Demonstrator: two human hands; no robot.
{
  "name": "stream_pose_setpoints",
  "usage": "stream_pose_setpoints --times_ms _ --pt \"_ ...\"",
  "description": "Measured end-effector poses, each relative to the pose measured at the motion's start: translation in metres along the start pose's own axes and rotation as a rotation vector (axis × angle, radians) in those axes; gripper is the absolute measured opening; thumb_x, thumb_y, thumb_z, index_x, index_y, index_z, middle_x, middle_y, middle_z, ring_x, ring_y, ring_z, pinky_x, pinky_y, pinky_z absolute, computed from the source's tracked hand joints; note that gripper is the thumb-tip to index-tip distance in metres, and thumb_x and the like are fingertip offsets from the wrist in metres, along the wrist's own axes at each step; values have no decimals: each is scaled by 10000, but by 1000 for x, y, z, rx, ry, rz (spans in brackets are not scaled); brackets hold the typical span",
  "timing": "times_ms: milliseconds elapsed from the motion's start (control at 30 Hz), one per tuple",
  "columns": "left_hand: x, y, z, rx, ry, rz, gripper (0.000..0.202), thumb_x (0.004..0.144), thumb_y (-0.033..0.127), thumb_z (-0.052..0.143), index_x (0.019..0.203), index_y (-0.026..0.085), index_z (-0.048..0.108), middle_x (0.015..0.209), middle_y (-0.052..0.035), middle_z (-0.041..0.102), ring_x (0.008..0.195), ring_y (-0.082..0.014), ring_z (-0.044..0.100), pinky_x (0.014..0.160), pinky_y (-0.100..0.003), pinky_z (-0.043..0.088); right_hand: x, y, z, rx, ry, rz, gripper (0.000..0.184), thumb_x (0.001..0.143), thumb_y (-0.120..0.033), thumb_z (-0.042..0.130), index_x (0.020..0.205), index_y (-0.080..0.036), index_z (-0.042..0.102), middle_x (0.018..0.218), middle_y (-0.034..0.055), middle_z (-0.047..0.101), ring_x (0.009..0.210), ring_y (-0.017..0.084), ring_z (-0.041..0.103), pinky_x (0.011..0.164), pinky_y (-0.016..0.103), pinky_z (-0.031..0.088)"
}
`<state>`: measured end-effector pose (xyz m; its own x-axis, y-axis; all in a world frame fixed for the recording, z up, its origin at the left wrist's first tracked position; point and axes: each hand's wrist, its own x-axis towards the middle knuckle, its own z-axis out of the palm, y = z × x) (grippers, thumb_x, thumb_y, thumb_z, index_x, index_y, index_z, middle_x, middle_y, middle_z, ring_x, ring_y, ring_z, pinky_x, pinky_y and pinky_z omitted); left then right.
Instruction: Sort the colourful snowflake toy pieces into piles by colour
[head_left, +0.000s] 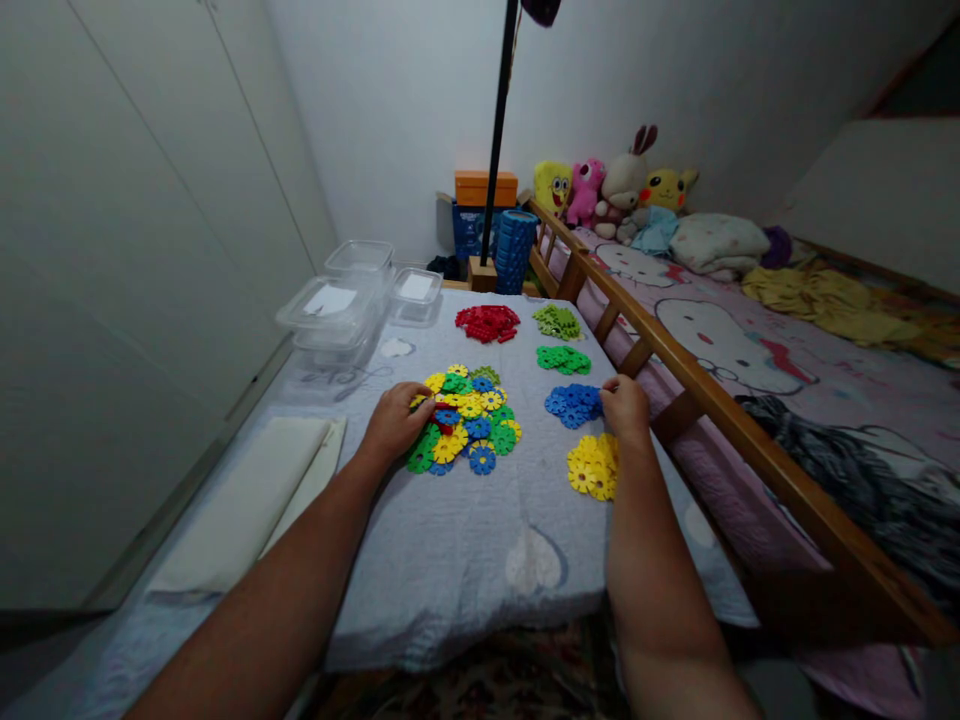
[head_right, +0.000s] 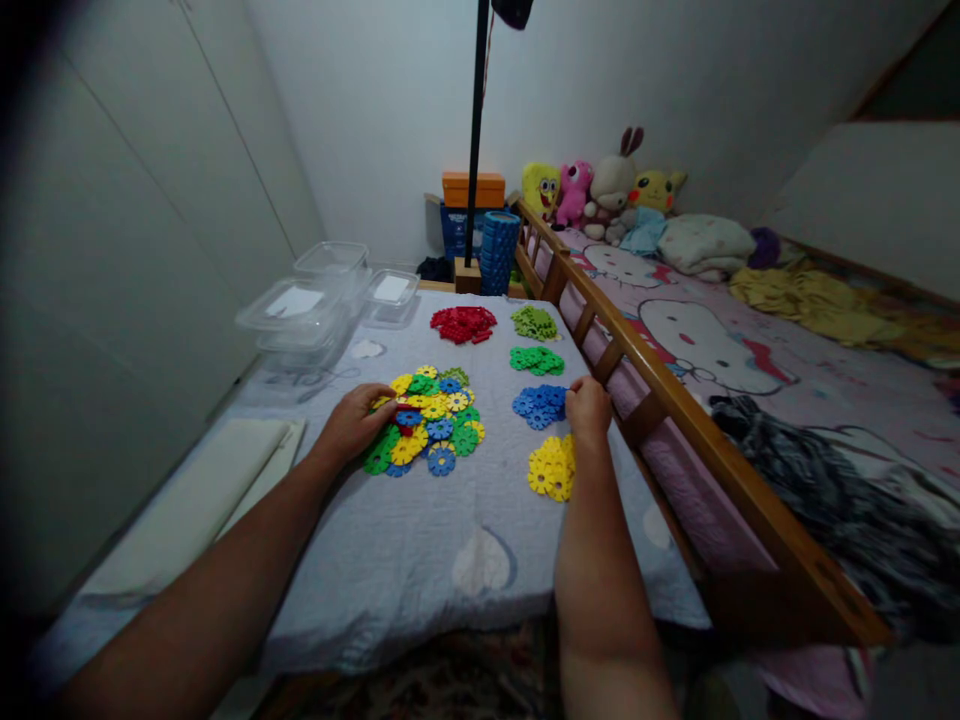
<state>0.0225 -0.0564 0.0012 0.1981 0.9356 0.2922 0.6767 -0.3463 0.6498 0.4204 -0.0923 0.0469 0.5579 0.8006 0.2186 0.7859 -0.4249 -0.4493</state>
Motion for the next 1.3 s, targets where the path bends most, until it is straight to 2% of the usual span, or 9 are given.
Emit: stream_pose_setpoints --times_ms 167,267,367,433,500,667,1033,1167,1300 --pt "0 1 -2 -1 8 -16 360 871 467 524 1018 195 709 1119 -109 729 1102 -284 653 1045 -443 490 -14 -25 -6 152 -28 -158 157 793 -182 571 870 -175 707 885 70 733 816 202 633 795 307 462" --pt "0 2 -4 3 14 -30 362 866 455 517 1024 191 707 1132 -113 723 1112 -287 646 1062 -450 480 -37 -53 -1 272 -239 -388 117 807 -195 609 878 -188 701 848 26 716 771 168 615 760 280 461" --pt "0 1 -6 5 19 -36 369 863 449 508 1028 182 704 1135 -118 720 1110 -285 645 1062 -444 479 -65 -78 10 271 -493 -637 81 800 -150 645 852 -188 694 847 19 692 782 156 600 759 269 445" --pt "0 0 -6 7 26 -38 365 858 440 512 1030 181 703 1139 -119 719 1112 -282 644 1062 -434 477 -81 -89 18 211 -560 -739 105 784 -118 671 860 -186 693 890 35 676 842 168 595 802 281 440" --pt "0 0 -6 9 31 -36 357 859 433 515 1026 181 706 1140 -119 721 1111 -282 643 1062 -435 475 -92 -93 24 145 -549 -784 165 770 -114 704 919 -187 695 961 56 657 922 191 582 857 299 433" --pt "-1 1 -5 23 25 -37 341 877 436 518 1027 198 711 1125 -107 726 1101 -281 640 1056 -445 477 -99 -88 33 68 -507 -793 244 770 -160 755 999 -187 676 1041 76 614 985 215 537 888 314 410" --pt "-1 0 -5 20 19 -42 354 872 417 505 1030 178 713 1113 -124 724 1092 -288 647 1047 -448 482 -88 -90 26 226 -565 -651 160 722 -72 651 829 -187 618 793 -18 619 738 145 519 672 248 332" --pt "0 -1 -3 19 26 -47 356 875 419 499 1029 178 710 1107 -125 726 1080 -288 651 1034 -450 489 -76 -93 16 286 -595 -641 114 728 -84 630 770 -188 613 746 -29 613 708 130 523 664 235 352" --pt "1 -2 -2 19 31 -39 342 876 430 505 1018 195 709 1096 -112 730 1075 -281 652 1030 -444 490 -48 -95 4 402 -655 -622 24 721 -183 658 737 -184 640 745 -18 625 692 127 527 665 238 391"
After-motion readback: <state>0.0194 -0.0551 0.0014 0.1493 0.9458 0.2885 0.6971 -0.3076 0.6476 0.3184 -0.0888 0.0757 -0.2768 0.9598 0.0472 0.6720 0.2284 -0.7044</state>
